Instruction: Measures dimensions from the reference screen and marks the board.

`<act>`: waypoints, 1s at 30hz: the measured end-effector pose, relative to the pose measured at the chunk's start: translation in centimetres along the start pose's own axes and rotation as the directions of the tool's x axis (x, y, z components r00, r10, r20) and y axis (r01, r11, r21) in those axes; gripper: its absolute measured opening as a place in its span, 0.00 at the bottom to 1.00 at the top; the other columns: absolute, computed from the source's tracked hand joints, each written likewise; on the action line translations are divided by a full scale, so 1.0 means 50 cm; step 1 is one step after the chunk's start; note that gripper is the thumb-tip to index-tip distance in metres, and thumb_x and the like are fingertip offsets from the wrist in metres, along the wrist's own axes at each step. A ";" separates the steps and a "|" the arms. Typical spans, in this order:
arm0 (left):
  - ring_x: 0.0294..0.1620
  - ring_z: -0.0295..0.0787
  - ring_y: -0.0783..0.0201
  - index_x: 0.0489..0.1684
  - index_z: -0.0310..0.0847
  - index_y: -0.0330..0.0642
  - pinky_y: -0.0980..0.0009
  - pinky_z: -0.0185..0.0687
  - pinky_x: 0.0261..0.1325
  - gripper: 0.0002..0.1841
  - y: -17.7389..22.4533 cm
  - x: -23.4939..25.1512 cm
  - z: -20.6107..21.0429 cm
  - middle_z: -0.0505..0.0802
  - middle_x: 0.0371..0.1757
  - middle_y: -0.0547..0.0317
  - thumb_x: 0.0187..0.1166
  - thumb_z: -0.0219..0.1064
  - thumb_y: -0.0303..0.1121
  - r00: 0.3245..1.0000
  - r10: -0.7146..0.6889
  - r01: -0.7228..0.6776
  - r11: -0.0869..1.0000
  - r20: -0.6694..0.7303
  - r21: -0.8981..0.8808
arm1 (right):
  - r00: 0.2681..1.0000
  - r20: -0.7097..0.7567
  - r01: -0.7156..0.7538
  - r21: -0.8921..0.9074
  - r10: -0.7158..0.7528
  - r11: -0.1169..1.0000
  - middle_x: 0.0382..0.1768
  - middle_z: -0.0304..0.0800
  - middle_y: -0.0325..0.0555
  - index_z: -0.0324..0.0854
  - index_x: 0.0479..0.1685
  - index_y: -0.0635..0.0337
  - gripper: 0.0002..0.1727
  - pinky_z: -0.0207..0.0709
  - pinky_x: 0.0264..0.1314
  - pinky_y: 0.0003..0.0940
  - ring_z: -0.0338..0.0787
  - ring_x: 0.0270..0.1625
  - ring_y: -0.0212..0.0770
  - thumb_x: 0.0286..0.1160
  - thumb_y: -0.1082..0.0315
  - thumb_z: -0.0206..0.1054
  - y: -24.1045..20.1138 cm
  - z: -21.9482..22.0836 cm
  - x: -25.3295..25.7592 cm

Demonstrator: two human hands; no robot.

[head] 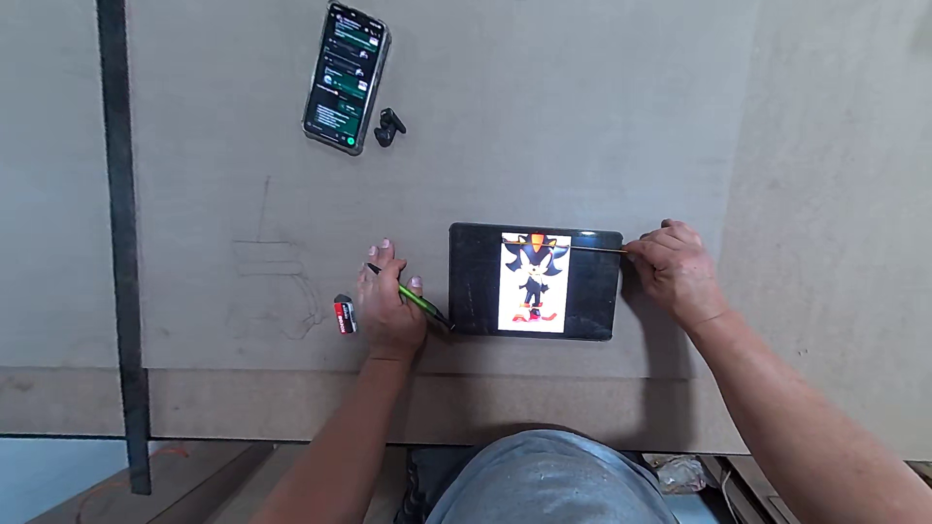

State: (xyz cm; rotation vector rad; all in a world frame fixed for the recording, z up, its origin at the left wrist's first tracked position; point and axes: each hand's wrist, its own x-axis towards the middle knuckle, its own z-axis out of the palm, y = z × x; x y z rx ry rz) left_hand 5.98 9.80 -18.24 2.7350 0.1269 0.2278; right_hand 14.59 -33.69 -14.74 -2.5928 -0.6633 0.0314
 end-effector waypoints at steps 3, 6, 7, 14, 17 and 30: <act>0.91 0.64 0.51 0.69 0.79 0.38 0.51 0.56 0.92 0.21 -0.002 -0.001 0.003 0.78 0.85 0.47 0.91 0.51 0.42 1.000 0.006 -0.006 1.000 -0.009 0.006 | 1.000 0.006 -0.004 -0.002 0.004 1.000 0.49 0.96 0.46 0.93 0.51 0.54 0.14 0.66 0.87 0.52 0.92 0.63 0.47 0.89 0.64 0.59 0.000 0.000 0.000; 0.91 0.65 0.51 0.69 0.80 0.38 0.51 0.56 0.92 0.21 -0.004 -0.002 0.005 0.79 0.84 0.47 0.91 0.51 0.42 1.000 0.014 -0.014 1.000 -0.020 0.008 | 1.000 -0.007 0.001 0.004 -0.001 1.000 0.48 0.96 0.46 0.93 0.50 0.54 0.14 0.67 0.87 0.51 0.92 0.63 0.47 0.89 0.64 0.59 0.001 0.001 0.000; 0.91 0.65 0.51 0.68 0.80 0.38 0.51 0.56 0.92 0.21 -0.004 -0.001 0.005 0.79 0.84 0.47 0.91 0.51 0.42 1.000 0.016 -0.016 1.000 -0.022 0.006 | 1.000 -0.010 0.003 0.004 -0.003 1.000 0.48 0.96 0.46 0.93 0.50 0.54 0.14 0.67 0.87 0.52 0.92 0.62 0.47 0.88 0.64 0.59 0.001 0.002 -0.001; 0.90 0.65 0.51 0.68 0.79 0.37 0.51 0.56 0.92 0.21 -0.004 -0.002 0.003 0.79 0.84 0.46 0.91 0.51 0.43 0.999 0.022 -0.022 1.000 -0.026 0.000 | 1.000 0.000 0.000 -0.001 0.000 1.000 0.48 0.96 0.46 0.93 0.50 0.54 0.14 0.66 0.87 0.51 0.92 0.63 0.47 0.88 0.64 0.59 0.000 0.000 0.000; 0.91 0.65 0.51 0.69 0.79 0.38 0.51 0.55 0.92 0.22 -0.003 -0.003 0.003 0.79 0.84 0.47 0.91 0.50 0.43 1.000 0.013 -0.013 1.000 -0.018 0.016 | 1.000 -0.011 0.005 0.006 -0.005 1.000 0.48 0.96 0.46 0.93 0.50 0.54 0.14 0.67 0.87 0.51 0.92 0.62 0.47 0.89 0.64 0.59 0.002 0.004 -0.001; 0.91 0.64 0.51 0.69 0.79 0.38 0.52 0.56 0.92 0.22 -0.007 -0.004 0.003 0.77 0.85 0.48 0.91 0.51 0.43 1.000 0.020 -0.020 1.000 -0.014 0.003 | 1.000 0.005 -0.002 0.000 0.002 1.000 0.49 0.96 0.47 0.93 0.51 0.54 0.15 0.67 0.86 0.53 0.92 0.62 0.48 0.88 0.64 0.58 -0.003 0.001 -0.007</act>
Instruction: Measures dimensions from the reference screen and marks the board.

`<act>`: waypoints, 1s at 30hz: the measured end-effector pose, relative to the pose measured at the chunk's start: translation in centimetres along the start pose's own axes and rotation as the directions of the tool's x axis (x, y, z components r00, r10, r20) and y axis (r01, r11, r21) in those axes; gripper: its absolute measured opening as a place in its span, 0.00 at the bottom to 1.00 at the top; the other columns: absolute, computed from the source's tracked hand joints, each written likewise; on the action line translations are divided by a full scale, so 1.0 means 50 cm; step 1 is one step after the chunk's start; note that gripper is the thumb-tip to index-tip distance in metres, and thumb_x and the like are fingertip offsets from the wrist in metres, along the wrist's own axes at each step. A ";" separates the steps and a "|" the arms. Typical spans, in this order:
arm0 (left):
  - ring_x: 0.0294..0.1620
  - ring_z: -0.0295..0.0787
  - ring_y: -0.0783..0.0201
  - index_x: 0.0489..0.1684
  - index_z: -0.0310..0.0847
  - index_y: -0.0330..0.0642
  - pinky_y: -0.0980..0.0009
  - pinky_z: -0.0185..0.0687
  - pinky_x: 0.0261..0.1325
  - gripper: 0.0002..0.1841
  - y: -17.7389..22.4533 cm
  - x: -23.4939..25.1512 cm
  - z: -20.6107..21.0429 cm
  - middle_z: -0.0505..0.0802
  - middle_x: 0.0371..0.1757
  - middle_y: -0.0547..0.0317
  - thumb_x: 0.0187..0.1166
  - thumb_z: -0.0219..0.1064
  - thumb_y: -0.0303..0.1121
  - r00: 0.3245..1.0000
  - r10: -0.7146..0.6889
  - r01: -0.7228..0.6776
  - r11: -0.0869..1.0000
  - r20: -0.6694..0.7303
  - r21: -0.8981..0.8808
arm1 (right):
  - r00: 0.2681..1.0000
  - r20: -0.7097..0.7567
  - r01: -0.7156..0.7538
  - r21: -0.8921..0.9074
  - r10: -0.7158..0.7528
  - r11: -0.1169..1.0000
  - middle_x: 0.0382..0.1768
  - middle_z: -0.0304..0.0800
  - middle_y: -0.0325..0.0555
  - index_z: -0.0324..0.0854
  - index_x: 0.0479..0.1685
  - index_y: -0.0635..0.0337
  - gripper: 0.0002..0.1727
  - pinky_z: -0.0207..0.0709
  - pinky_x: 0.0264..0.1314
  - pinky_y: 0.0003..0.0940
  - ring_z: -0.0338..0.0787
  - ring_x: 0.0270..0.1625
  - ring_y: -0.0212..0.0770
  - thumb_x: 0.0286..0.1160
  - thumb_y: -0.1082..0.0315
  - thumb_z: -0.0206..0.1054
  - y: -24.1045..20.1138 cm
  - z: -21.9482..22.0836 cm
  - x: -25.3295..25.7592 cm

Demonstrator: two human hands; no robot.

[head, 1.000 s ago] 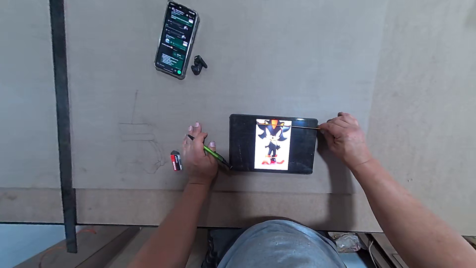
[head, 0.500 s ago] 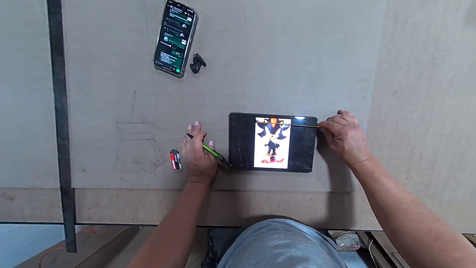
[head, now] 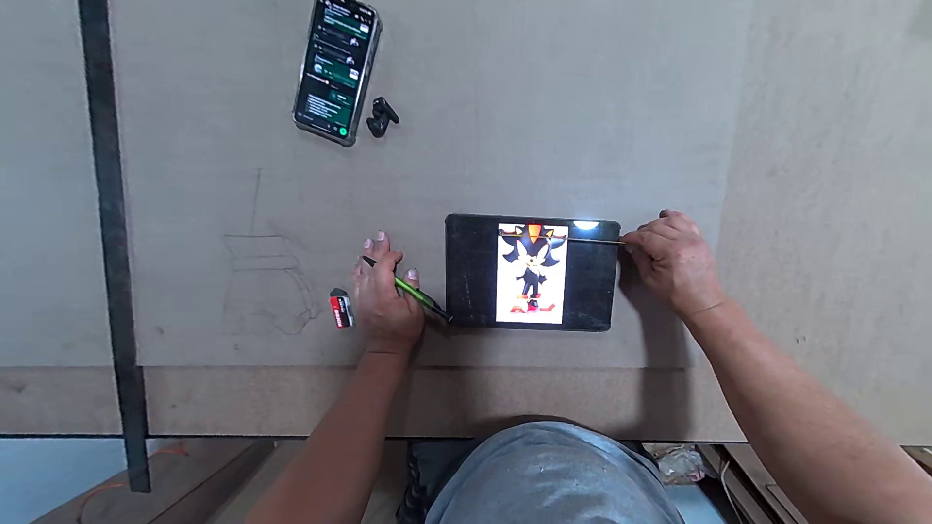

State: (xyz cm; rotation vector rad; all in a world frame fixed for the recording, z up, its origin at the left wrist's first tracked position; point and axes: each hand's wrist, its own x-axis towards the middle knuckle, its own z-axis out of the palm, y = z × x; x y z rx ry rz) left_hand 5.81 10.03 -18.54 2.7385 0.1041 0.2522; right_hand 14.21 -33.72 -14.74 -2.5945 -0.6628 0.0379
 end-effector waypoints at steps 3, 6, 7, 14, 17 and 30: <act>0.91 0.64 0.52 0.69 0.79 0.39 0.52 0.56 0.92 0.22 -0.002 -0.001 0.001 0.78 0.85 0.48 0.91 0.50 0.44 1.000 -0.004 0.004 1.000 0.000 0.003 | 1.000 0.001 0.004 0.012 -0.004 1.000 0.48 0.96 0.47 0.93 0.51 0.54 0.15 0.67 0.86 0.53 0.92 0.61 0.48 0.88 0.65 0.58 -0.008 0.003 -0.017; 0.91 0.65 0.51 0.69 0.79 0.39 0.52 0.56 0.92 0.23 -0.004 -0.002 0.003 0.78 0.85 0.48 0.91 0.50 0.45 1.000 -0.001 0.001 1.000 -0.006 0.001 | 1.000 0.001 0.003 0.034 -0.003 0.999 0.47 0.96 0.47 0.93 0.50 0.55 0.14 0.67 0.86 0.53 0.93 0.61 0.48 0.88 0.65 0.59 -0.022 0.006 -0.041; 0.91 0.64 0.52 0.69 0.79 0.40 0.52 0.56 0.92 0.23 -0.005 -0.003 0.004 0.78 0.85 0.49 0.91 0.49 0.46 1.000 -0.001 0.001 1.000 -0.007 0.005 | 1.000 0.002 0.003 0.040 -0.003 0.999 0.47 0.96 0.46 0.93 0.49 0.54 0.14 0.66 0.87 0.54 0.93 0.62 0.48 0.88 0.65 0.59 -0.026 0.007 -0.050; 0.91 0.64 0.53 0.70 0.78 0.40 0.53 0.56 0.92 0.22 -0.004 -0.004 0.001 0.77 0.85 0.49 0.91 0.50 0.45 1.000 0.012 -0.012 1.000 -0.007 0.018 | 1.000 0.021 0.006 0.068 -0.008 0.998 0.49 0.97 0.46 0.93 0.50 0.55 0.14 0.64 0.88 0.57 0.92 0.62 0.48 0.88 0.65 0.59 -0.045 0.015 -0.097; 0.91 0.64 0.53 0.70 0.79 0.40 0.54 0.56 0.93 0.22 -0.006 -0.005 0.003 0.77 0.86 0.49 0.92 0.50 0.44 1.000 0.018 -0.018 1.000 -0.017 0.010 | 1.000 0.018 0.014 0.065 -0.015 0.998 0.48 0.97 0.47 0.93 0.50 0.55 0.14 0.65 0.87 0.57 0.93 0.61 0.48 0.88 0.65 0.59 -0.046 0.016 -0.101; 0.91 0.65 0.53 0.69 0.78 0.40 0.54 0.56 0.92 0.21 -0.007 -0.002 0.003 0.77 0.86 0.50 0.92 0.50 0.44 0.999 0.029 -0.028 1.000 -0.021 0.013 | 0.998 0.063 -0.002 0.041 -0.001 0.999 0.50 0.96 0.48 0.92 0.51 0.55 0.14 0.63 0.88 0.56 0.92 0.63 0.50 0.88 0.65 0.59 -0.052 0.010 -0.100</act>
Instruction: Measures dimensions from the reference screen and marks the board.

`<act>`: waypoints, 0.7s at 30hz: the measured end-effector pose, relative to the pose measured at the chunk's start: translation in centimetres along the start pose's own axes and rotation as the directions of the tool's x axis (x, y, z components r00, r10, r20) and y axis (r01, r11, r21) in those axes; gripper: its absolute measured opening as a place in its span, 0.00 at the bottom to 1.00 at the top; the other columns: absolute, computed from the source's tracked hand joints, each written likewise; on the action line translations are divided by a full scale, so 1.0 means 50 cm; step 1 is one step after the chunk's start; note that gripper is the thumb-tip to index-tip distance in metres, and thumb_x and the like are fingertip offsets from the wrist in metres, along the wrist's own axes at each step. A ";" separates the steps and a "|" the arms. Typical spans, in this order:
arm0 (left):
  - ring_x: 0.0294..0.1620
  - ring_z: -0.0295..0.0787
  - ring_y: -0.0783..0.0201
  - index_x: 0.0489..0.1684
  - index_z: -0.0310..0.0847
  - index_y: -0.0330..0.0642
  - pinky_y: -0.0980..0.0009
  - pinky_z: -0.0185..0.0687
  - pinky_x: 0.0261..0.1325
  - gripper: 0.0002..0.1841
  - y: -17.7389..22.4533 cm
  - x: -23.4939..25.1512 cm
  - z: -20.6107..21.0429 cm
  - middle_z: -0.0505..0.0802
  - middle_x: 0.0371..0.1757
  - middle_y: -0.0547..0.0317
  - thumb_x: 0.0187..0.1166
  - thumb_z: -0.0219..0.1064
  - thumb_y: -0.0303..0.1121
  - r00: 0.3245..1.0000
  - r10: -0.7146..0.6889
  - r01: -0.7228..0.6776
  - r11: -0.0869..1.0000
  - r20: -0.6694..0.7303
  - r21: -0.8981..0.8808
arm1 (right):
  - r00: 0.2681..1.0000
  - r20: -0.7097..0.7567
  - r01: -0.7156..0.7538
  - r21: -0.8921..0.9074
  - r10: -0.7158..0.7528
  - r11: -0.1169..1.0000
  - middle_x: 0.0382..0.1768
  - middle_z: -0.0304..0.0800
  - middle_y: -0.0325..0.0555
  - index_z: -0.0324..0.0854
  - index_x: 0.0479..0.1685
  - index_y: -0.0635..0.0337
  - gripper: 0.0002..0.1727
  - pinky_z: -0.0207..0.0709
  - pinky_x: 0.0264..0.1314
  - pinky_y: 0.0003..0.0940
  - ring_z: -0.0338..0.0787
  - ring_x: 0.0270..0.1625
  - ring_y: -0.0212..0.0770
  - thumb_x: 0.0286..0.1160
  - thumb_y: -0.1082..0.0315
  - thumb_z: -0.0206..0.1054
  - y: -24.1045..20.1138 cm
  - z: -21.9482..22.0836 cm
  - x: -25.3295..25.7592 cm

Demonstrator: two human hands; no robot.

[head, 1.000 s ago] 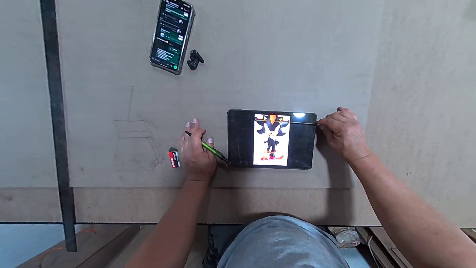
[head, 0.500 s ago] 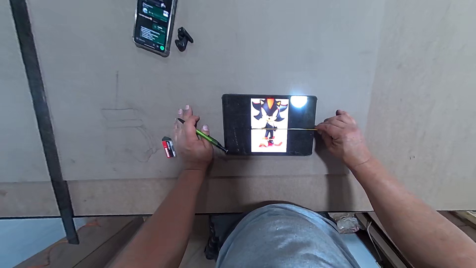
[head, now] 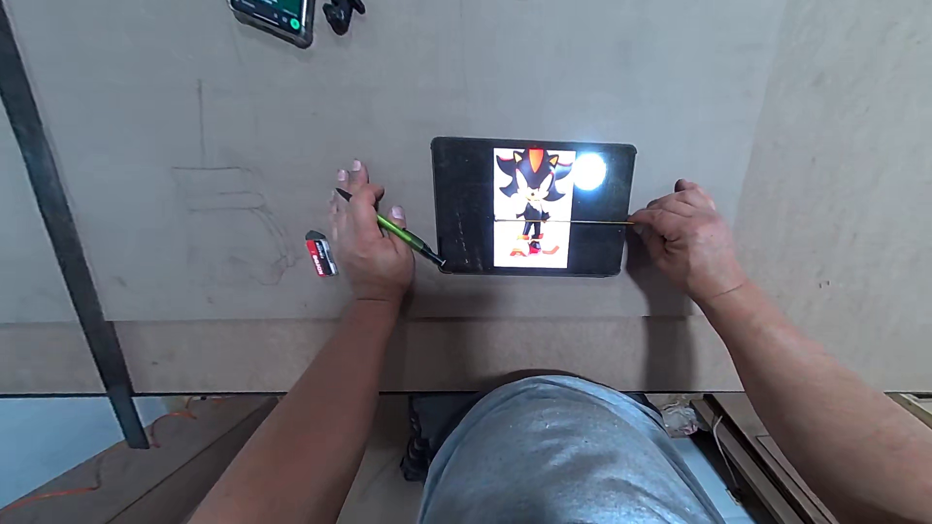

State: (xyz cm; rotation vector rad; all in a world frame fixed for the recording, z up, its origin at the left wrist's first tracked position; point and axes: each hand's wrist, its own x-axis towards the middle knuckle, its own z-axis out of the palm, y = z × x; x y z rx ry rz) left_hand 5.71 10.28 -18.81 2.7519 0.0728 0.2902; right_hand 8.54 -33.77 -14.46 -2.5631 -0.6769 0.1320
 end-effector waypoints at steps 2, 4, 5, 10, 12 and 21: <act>0.91 0.64 0.53 0.70 0.78 0.40 0.55 0.55 0.92 0.21 0.000 0.000 0.001 0.76 0.86 0.50 0.92 0.50 0.45 1.000 -0.004 0.003 1.000 0.006 0.005 | 1.000 0.006 -0.005 -0.001 0.005 1.000 0.50 0.96 0.48 0.92 0.51 0.55 0.14 0.63 0.88 0.56 0.92 0.63 0.49 0.89 0.64 0.58 0.001 -0.001 0.000; 0.91 0.63 0.53 0.70 0.78 0.41 0.54 0.55 0.92 0.22 0.001 -0.001 0.001 0.76 0.87 0.51 0.92 0.49 0.46 1.000 -0.009 0.009 1.000 0.014 0.013 | 1.000 0.015 -0.010 0.004 0.010 1.000 0.50 0.96 0.48 0.92 0.51 0.55 0.15 0.62 0.88 0.56 0.92 0.63 0.50 0.89 0.64 0.58 0.001 -0.002 0.000; 0.91 0.63 0.53 0.70 0.78 0.41 0.54 0.55 0.92 0.22 0.001 0.000 0.001 0.76 0.87 0.51 0.92 0.49 0.46 1.000 -0.009 0.009 1.000 0.013 0.013 | 1.000 0.020 -0.013 0.004 0.013 1.000 0.51 0.96 0.48 0.92 0.52 0.54 0.15 0.61 0.89 0.57 0.91 0.64 0.49 0.89 0.63 0.58 0.001 -0.002 0.001; 0.92 0.62 0.54 0.72 0.77 0.42 0.55 0.54 0.93 0.22 0.002 0.001 0.000 0.75 0.88 0.53 0.92 0.49 0.45 0.999 -0.032 0.031 0.999 0.033 0.020 | 0.999 0.033 -0.021 0.010 0.021 1.000 0.51 0.96 0.47 0.92 0.52 0.54 0.15 0.60 0.89 0.57 0.91 0.65 0.50 0.89 0.63 0.58 0.001 -0.006 0.003; 0.92 0.61 0.55 0.72 0.77 0.43 0.55 0.53 0.93 0.22 0.004 0.001 0.000 0.74 0.88 0.54 0.92 0.48 0.46 0.998 -0.041 0.040 0.999 0.039 0.027 | 0.998 0.052 -0.029 0.002 0.029 1.000 0.52 0.96 0.47 0.92 0.52 0.53 0.15 0.58 0.90 0.58 0.90 0.66 0.50 0.89 0.62 0.58 -0.001 -0.009 0.004; 0.92 0.62 0.54 0.73 0.76 0.42 0.56 0.51 0.93 0.23 0.010 0.004 -0.005 0.74 0.88 0.53 0.92 0.48 0.46 0.996 -0.063 0.061 0.998 0.063 0.033 | 0.999 0.045 -0.010 0.001 0.010 1.000 0.51 0.96 0.46 0.92 0.51 0.53 0.14 0.59 0.89 0.59 0.91 0.64 0.49 0.89 0.62 0.59 0.001 -0.007 0.005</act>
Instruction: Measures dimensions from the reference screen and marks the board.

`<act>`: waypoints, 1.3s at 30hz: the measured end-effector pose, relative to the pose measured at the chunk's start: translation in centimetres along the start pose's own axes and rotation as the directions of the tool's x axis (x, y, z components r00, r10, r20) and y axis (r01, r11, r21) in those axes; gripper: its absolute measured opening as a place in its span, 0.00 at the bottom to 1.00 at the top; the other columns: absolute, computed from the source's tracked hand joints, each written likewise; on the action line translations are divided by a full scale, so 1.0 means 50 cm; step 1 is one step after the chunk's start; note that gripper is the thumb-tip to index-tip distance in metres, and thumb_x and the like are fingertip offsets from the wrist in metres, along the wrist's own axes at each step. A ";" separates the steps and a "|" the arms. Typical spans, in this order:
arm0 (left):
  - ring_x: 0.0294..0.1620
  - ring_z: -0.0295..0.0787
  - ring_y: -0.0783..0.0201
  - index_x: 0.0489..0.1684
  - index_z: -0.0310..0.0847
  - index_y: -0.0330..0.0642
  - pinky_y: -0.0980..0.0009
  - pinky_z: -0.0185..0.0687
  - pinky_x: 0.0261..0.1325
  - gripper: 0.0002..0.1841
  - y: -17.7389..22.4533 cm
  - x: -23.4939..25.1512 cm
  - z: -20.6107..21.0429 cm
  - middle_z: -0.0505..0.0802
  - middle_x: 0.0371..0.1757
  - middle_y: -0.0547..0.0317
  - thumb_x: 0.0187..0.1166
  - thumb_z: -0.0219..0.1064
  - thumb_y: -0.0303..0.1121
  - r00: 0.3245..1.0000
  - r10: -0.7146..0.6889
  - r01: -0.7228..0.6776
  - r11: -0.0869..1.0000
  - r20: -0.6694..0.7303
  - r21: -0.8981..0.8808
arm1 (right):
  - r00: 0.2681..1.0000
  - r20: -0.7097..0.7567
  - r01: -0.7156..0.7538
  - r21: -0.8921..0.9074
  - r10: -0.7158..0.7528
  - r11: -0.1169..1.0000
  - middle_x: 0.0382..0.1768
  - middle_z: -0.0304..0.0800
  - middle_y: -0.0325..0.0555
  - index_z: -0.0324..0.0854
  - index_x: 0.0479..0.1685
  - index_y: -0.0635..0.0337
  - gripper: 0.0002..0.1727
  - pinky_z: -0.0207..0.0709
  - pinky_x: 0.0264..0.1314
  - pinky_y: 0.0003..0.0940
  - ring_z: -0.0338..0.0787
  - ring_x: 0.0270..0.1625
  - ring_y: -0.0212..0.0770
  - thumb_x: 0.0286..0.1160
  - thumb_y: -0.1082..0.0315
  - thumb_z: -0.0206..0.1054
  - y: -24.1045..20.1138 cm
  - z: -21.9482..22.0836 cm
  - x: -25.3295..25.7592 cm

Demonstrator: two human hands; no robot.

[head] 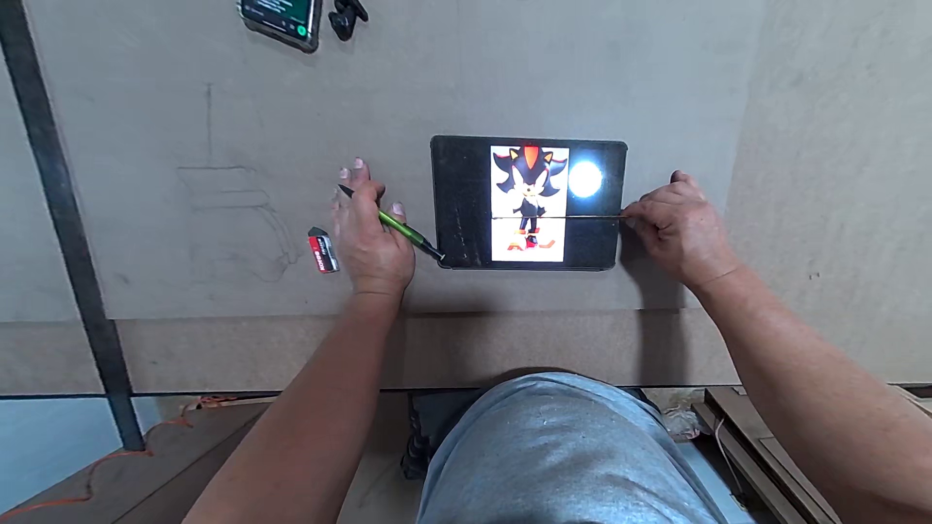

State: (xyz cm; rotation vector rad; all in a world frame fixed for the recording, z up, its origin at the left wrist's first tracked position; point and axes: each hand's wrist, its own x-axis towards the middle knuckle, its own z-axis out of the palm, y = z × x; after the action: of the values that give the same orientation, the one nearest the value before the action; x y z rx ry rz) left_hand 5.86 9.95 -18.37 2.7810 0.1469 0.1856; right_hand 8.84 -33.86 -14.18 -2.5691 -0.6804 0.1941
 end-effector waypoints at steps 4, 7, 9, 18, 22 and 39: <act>0.93 0.60 0.55 0.74 0.76 0.42 0.57 0.50 0.94 0.23 0.002 0.001 -0.001 0.74 0.89 0.54 0.92 0.49 0.45 1.000 -0.018 0.018 1.000 0.015 -0.001 | 1.000 -0.009 0.000 -0.001 0.000 1.000 0.51 0.96 0.45 0.92 0.52 0.52 0.15 0.59 0.89 0.59 0.91 0.65 0.48 0.89 0.62 0.58 0.001 0.002 -0.001; 0.92 0.61 0.54 0.73 0.76 0.42 0.56 0.50 0.94 0.22 0.001 0.001 -0.004 0.75 0.87 0.53 0.92 0.49 0.44 1.000 -0.007 0.007 1.000 0.004 -0.013 | 1.000 -0.005 0.007 -0.005 -0.007 1.000 0.50 0.96 0.47 0.92 0.51 0.53 0.15 0.60 0.88 0.60 0.91 0.64 0.50 0.89 0.62 0.58 0.001 0.003 0.002; 0.92 0.62 0.55 0.73 0.77 0.42 0.56 0.50 0.94 0.22 0.000 0.001 -0.007 0.76 0.87 0.53 0.91 0.49 0.44 1.000 -0.005 0.005 1.000 0.001 -0.018 | 1.000 -0.004 0.009 -0.003 -0.009 1.000 0.50 0.96 0.46 0.92 0.51 0.54 0.15 0.60 0.88 0.61 0.91 0.64 0.50 0.89 0.62 0.58 0.000 0.005 0.001; 0.77 0.82 0.60 0.85 0.70 0.47 0.53 0.79 0.79 0.26 0.034 -0.030 -0.093 0.83 0.80 0.55 0.89 0.61 0.41 0.951 -0.195 0.266 0.911 0.239 -0.315 | 0.999 -0.045 -0.004 0.064 0.007 0.998 0.48 0.94 0.54 0.91 0.53 0.60 0.16 0.65 0.85 0.67 0.92 0.59 0.58 0.87 0.64 0.57 -0.041 -0.010 -0.037; 0.60 0.92 0.61 0.77 0.78 0.51 0.54 0.89 0.64 0.20 0.029 -0.086 -0.180 0.90 0.69 0.58 0.87 0.65 0.38 0.916 -0.139 0.326 0.804 0.376 -0.497 | 0.995 0.060 -0.096 0.260 0.084 0.961 0.46 0.94 0.56 0.92 0.56 0.60 0.20 0.85 0.56 0.59 0.93 0.52 0.56 0.85 0.56 0.58 -0.136 0.023 -0.091; 0.50 0.94 0.59 0.60 0.89 0.49 0.53 0.88 0.60 0.15 -0.488 0.079 -0.311 0.96 0.50 0.55 0.88 0.63 0.44 0.886 -0.212 0.346 0.895 0.414 -0.282 | 0.782 0.574 -0.320 0.035 0.243 0.947 0.30 0.89 0.46 0.88 0.43 0.49 0.22 0.84 0.45 0.57 0.91 0.38 0.49 0.88 0.43 0.58 -0.600 0.201 0.417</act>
State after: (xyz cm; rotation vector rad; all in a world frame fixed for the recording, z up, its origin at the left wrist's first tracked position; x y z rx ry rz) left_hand 5.54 38.46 -11.97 2.3488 0.3817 -0.3603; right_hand 11.46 3.59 -8.99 -2.4680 -0.4436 1.1020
